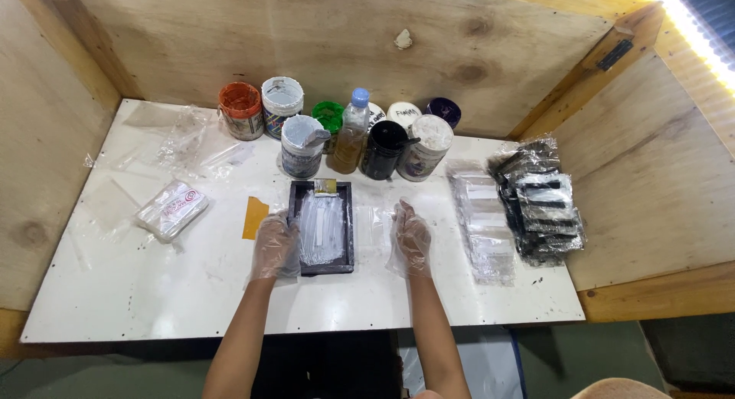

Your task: A person wearing gloves uses a small brush to spread white ink evenly across a small rectangular screen plate at a workstation.

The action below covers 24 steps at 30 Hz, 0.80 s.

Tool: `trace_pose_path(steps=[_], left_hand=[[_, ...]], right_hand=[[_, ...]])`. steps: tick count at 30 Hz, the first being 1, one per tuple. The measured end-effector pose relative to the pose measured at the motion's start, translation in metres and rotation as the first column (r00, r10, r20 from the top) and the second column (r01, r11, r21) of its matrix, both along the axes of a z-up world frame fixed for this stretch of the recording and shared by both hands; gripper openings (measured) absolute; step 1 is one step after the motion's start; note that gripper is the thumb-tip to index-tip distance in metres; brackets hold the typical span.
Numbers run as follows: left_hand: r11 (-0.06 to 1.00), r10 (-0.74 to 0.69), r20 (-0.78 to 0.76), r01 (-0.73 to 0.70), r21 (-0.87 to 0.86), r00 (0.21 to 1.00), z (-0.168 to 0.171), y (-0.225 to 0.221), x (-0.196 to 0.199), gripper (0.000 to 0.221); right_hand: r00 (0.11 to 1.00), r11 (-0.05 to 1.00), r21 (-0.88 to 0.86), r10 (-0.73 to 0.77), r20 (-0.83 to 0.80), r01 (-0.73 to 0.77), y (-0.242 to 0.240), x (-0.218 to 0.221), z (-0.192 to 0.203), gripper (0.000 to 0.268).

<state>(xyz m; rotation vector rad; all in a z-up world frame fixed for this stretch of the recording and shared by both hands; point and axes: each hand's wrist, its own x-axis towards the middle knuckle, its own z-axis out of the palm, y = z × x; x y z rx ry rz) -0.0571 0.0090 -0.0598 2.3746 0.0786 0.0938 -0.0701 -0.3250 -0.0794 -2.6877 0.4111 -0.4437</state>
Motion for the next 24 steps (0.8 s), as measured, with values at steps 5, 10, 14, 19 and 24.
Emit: trace_pose_path(steps=[5, 10, 14, 19, 24], left_hand=[[0.991, -0.053, 0.134, 0.036, 0.130, 0.990, -0.031, 0.000, 0.001, 0.035], [1.000, 0.000, 0.093, 0.000, 0.007, 0.996, -0.016, -0.001, 0.002, 0.033], [0.998, 0.027, -0.082, -0.032, -0.056, 0.996, -0.018, 0.002, 0.010, 0.039], [0.997, 0.007, -0.102, -0.016, -0.081, 0.995, -0.018, 0.005, 0.015, 0.041], [0.995, -0.043, -0.077, 0.036, -0.095, 0.996, 0.001, 0.009, 0.006, 0.044]], right_hand=[[0.872, 0.687, -0.698, 0.196, 0.448, 0.204, -0.006, 0.010, -0.022, 0.030], [0.846, 0.707, -0.672, 0.207, 0.492, 0.218, 0.007, 0.003, -0.015, 0.029], [0.816, 0.728, -0.646, 0.219, 0.535, 0.229, 0.014, -0.002, -0.011, 0.030], [0.826, 0.788, -0.605, 0.261, 0.499, 0.116, 0.013, -0.002, -0.011, 0.036], [0.849, 0.745, -0.638, 0.196, 0.490, 0.196, 0.012, 0.000, -0.014, 0.033]])
